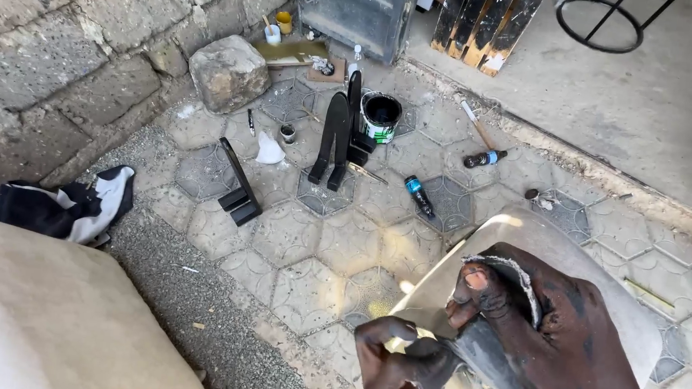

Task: The person is sanding the wooden frame of a chair backrest with sandpaper to smooth the surface for finishing.

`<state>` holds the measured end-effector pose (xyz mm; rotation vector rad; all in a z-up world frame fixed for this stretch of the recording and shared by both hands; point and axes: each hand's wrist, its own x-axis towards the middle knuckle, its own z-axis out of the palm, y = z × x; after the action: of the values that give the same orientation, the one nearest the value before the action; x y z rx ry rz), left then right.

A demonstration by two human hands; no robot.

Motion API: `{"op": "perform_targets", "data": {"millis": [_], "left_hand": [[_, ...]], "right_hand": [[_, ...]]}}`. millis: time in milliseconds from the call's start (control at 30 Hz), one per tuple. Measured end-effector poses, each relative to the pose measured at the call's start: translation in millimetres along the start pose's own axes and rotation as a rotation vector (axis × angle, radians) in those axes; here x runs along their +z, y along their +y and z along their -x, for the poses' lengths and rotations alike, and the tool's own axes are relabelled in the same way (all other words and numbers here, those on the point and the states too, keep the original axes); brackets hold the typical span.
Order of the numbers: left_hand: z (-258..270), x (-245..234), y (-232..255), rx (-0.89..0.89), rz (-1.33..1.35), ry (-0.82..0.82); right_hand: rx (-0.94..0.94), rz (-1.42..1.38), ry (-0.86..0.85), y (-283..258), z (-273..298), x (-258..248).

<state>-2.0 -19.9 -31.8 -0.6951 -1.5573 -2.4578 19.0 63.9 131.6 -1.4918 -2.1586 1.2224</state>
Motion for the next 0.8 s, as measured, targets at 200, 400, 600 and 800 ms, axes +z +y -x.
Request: {"op": "perform_targets", "data": {"millis": [200, 400, 600, 800], "left_hand": [[2.7, 1.5, 21.0, -0.722, 0.710, 0.077], [-29.1, 17.3, 51.4, -0.053, 0.186, -0.043], [1.4, 12.4, 0.5, -0.125, 0.192, 0.086], [-6.3, 16.8, 4.4, 0.011, 0.202, 0.170]], "right_hand": [[0.024, 0.034, 0.024, -3.9, 4.8, 3.5], [0.044, -0.025, 0.005, -0.2, 1.0, 3.8], [0.108, -0.102, 0.003, -16.1, 2.3, 3.0], [0.026, 0.009, 0.035, -7.5, 2.3, 5.5]]}}
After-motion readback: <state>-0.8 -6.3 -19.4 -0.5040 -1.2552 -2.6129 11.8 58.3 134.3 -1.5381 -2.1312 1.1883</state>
